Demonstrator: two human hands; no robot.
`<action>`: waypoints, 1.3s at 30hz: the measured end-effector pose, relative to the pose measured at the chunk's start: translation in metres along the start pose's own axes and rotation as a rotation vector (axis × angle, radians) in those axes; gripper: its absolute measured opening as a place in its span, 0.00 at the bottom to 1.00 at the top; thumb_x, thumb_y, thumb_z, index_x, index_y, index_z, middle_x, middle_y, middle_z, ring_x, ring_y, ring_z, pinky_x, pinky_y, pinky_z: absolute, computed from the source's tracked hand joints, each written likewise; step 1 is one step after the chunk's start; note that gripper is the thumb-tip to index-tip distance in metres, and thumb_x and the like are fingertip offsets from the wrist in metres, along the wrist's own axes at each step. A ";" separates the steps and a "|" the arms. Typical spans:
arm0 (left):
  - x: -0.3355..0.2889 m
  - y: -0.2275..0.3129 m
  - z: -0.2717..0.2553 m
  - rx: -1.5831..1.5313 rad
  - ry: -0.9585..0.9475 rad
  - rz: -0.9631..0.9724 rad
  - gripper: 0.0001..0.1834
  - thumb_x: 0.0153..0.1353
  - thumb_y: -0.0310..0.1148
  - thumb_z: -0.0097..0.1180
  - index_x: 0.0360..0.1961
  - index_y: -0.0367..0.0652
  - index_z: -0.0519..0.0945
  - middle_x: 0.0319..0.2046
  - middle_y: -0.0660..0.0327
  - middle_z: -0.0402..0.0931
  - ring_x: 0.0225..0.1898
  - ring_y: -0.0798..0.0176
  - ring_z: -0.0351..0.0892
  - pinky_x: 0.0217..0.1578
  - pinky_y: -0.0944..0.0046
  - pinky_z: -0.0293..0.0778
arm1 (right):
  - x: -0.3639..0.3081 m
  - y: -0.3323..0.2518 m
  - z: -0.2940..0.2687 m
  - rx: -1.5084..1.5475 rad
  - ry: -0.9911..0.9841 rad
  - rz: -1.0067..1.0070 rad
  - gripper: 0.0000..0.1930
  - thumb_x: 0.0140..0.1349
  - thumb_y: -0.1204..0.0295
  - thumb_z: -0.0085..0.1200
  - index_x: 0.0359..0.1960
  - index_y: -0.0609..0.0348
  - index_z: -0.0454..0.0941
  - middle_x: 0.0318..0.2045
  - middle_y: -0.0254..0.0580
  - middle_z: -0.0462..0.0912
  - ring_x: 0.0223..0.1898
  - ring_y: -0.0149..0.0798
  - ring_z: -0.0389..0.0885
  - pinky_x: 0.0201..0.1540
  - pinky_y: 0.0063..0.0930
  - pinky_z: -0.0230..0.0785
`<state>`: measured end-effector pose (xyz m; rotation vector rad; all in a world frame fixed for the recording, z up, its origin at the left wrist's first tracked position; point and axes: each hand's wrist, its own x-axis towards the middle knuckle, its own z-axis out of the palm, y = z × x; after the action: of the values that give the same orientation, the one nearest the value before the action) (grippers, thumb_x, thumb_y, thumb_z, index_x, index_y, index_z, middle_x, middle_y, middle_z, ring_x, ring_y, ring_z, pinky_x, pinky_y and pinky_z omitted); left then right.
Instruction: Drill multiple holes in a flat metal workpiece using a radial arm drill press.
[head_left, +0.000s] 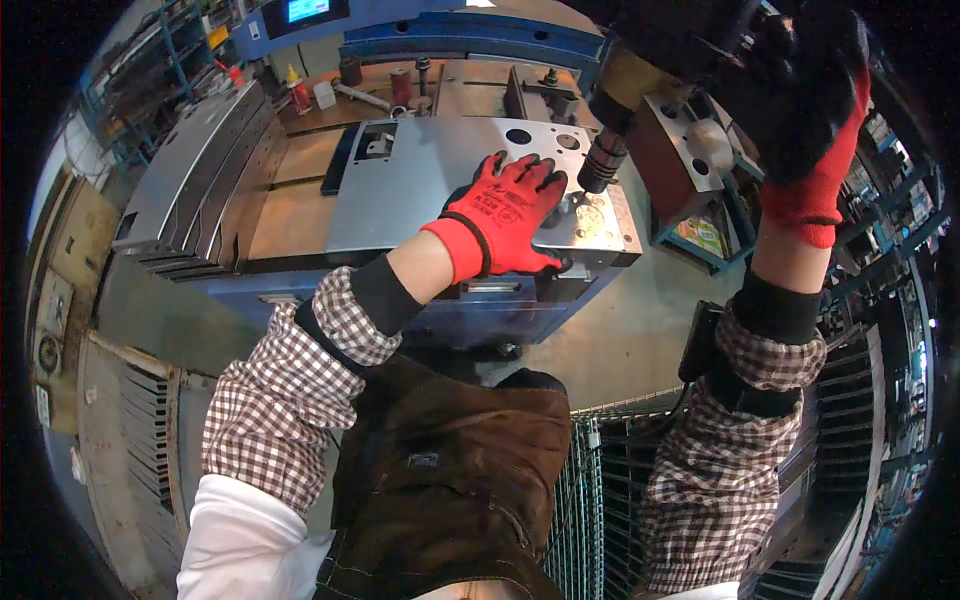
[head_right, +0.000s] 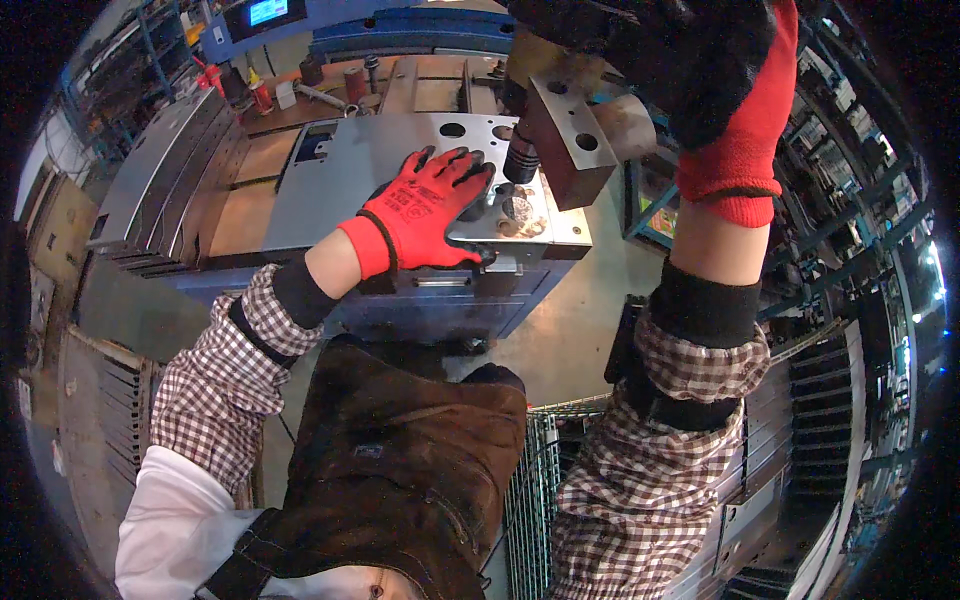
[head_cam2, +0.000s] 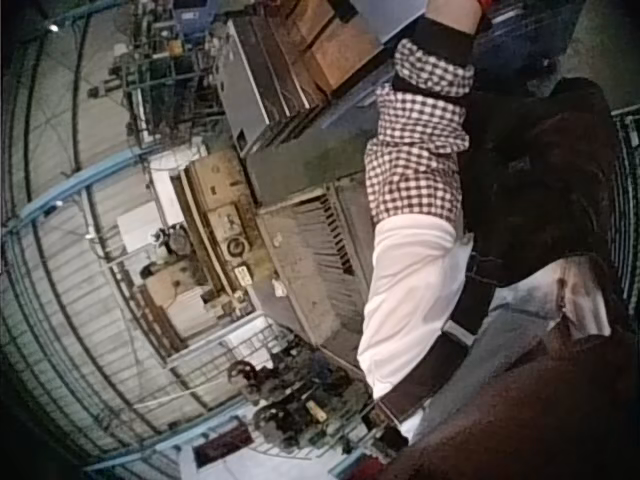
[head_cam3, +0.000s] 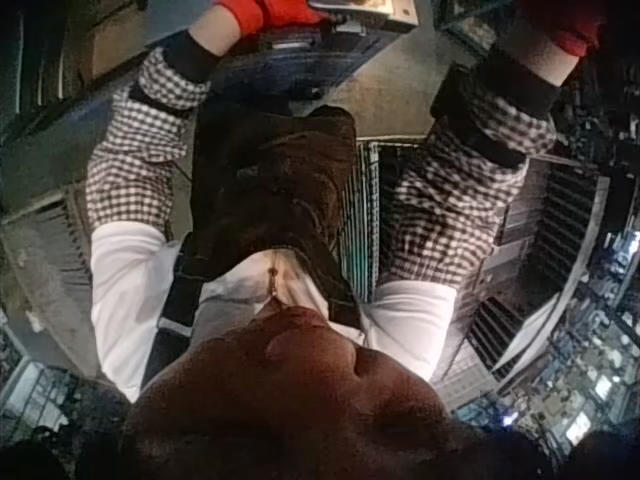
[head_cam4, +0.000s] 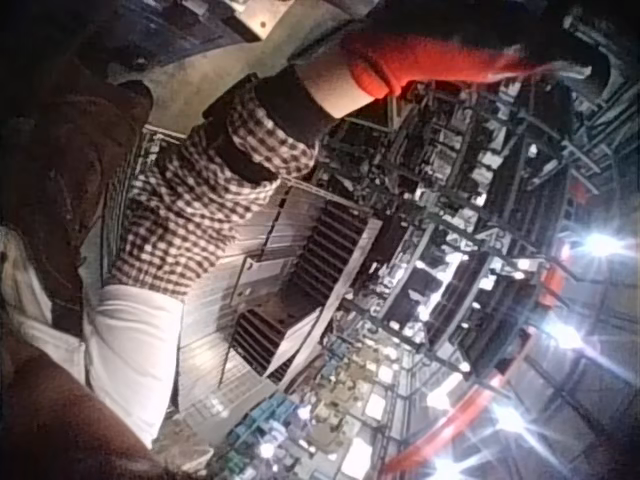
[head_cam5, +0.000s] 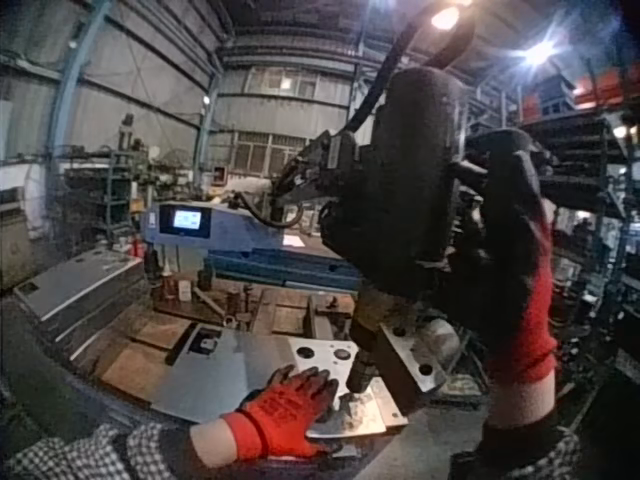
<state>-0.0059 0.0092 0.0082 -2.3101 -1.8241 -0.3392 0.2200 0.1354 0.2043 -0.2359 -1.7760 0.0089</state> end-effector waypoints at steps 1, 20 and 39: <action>-0.001 0.000 0.000 0.001 -0.002 -0.003 0.56 0.51 0.64 0.64 0.74 0.43 0.60 0.71 0.43 0.59 0.75 0.43 0.55 0.73 0.37 0.46 | 0.000 0.000 0.001 0.002 0.001 -0.002 0.26 0.74 0.61 0.45 0.69 0.62 0.65 0.62 0.44 0.71 0.60 0.38 0.71 0.63 0.33 0.61; -0.003 0.001 -0.001 -0.016 0.031 -0.006 0.54 0.51 0.64 0.64 0.73 0.42 0.62 0.69 0.45 0.62 0.74 0.45 0.57 0.71 0.36 0.49 | -0.233 0.062 0.024 0.277 0.190 0.920 0.27 0.74 0.61 0.50 0.68 0.63 0.66 0.63 0.49 0.74 0.63 0.43 0.71 0.65 0.34 0.62; -0.005 -0.002 0.008 -0.014 0.109 0.013 0.56 0.49 0.63 0.66 0.72 0.41 0.62 0.69 0.44 0.62 0.73 0.44 0.57 0.71 0.34 0.49 | -0.276 0.027 0.086 0.746 0.103 1.087 0.18 0.70 0.67 0.54 0.58 0.62 0.77 0.58 0.41 0.78 0.61 0.38 0.75 0.66 0.35 0.63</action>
<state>-0.0080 0.0073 -0.0009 -2.2635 -1.7602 -0.4676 0.1953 0.1270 -0.0845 -0.6013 -1.2415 1.3692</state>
